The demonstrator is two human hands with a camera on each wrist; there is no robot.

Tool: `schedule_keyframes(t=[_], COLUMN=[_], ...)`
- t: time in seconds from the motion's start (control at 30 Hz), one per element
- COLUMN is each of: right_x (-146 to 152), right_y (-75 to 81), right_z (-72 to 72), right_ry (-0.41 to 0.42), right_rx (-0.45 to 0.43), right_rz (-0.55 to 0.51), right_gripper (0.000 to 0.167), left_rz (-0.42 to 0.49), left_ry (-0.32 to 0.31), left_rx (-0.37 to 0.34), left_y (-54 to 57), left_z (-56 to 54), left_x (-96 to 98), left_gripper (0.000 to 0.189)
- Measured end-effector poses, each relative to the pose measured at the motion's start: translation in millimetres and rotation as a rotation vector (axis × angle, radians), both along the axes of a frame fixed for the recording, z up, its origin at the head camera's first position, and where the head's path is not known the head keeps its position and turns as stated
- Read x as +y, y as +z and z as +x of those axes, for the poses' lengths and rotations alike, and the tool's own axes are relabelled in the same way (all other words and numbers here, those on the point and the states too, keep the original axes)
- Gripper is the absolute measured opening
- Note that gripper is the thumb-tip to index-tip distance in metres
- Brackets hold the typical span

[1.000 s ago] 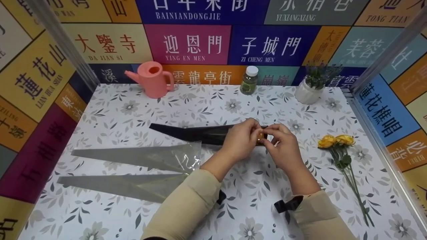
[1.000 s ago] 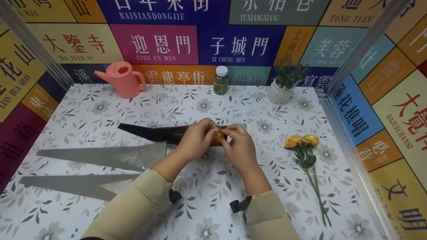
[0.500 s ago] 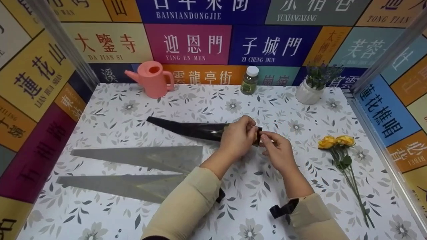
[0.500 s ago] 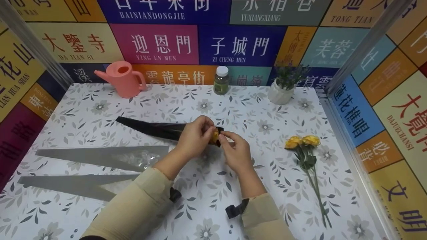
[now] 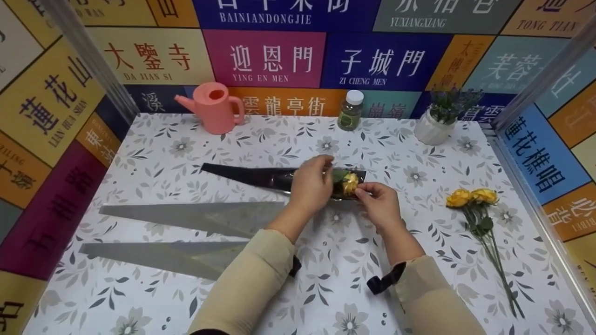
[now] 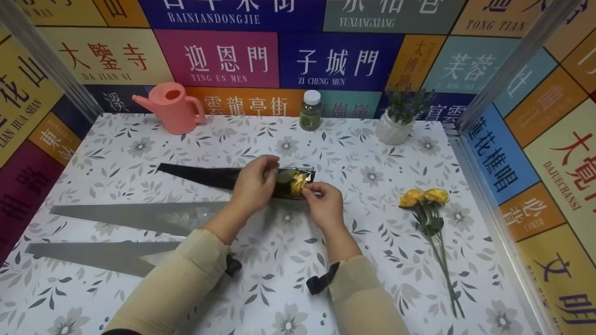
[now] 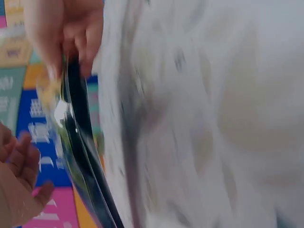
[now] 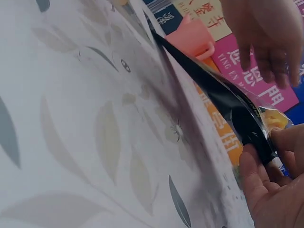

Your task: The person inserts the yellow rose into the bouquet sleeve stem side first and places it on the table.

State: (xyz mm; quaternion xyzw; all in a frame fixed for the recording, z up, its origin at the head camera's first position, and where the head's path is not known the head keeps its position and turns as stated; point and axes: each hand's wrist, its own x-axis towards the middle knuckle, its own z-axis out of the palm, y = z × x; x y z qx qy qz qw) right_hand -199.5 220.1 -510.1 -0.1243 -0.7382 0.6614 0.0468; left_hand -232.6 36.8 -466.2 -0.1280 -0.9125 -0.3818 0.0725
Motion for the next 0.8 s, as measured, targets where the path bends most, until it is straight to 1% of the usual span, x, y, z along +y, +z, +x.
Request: schedule_keyframes(t=[0.07,0.13,0.23,0.3,0.4,0.47,0.53,0.6,0.67,0.73,0.8], right_x=[0,-1,-4,-8,-18,-26,-33,-36,-36,-33,-29], right_y=[-2.1,-4.6,-9.4,-12.1,-14.6,-16.0,-19.0,-22.2,-25.0,-26.7,-28.5], right_z=[-5.6,-10.8,-19.1,-24.3,-29.7,-31.6,-32.7,-33.3,-34.1,-34.3,-33.8], right_ry=[0.007,0.021,0.046,0.067,0.07,0.061,0.059,0.068,0.086,0.098,0.111], right_rx=[-0.023,-0.044,-0.071,-0.079,-0.079,-0.073,-0.062,-0.052,-0.053,-0.056,-0.052], right_rz=[-0.042,-0.105,-0.162,-0.176,-0.196,-0.213,-0.202,-0.183,-0.172,-0.192,-0.221], right_gripper=[0.009,0.007,0.006,0.007,0.007,0.007,0.008,0.015,0.027,0.037,0.042], left_rz=[-0.086,-0.185,-0.3,-0.342,-0.372,-0.378,-0.384,-0.4,-0.444,-0.492,-0.522], left_ry=[0.048,0.063,0.044,0.023,-0.004,-0.017,-0.016,0.012,0.068,0.116,0.135], left_rx=[-0.092,-0.233,-0.413,-0.474,-0.499,-0.491,-0.473,-0.454,-0.435,-0.424,-0.424], left_y=[-2.3,-4.7,-8.9,-12.4,-20.2,-25.9,-30.8,-33.9,-36.3,-37.2,-36.6], left_z=[-5.7,-8.9,-11.1,-11.8,-15.4,-19.6,-24.3,-27.5,-29.8,-30.0,-28.7], left_x=[-16.2,-32.9,-55.6,-67.7,-80.9,-89.0,-97.5,-105.9,-112.1,-115.7,-116.9], left_gripper=[0.043,0.055,0.063,0.063,0.063,0.064,0.065,0.065,0.067,0.07,0.07])
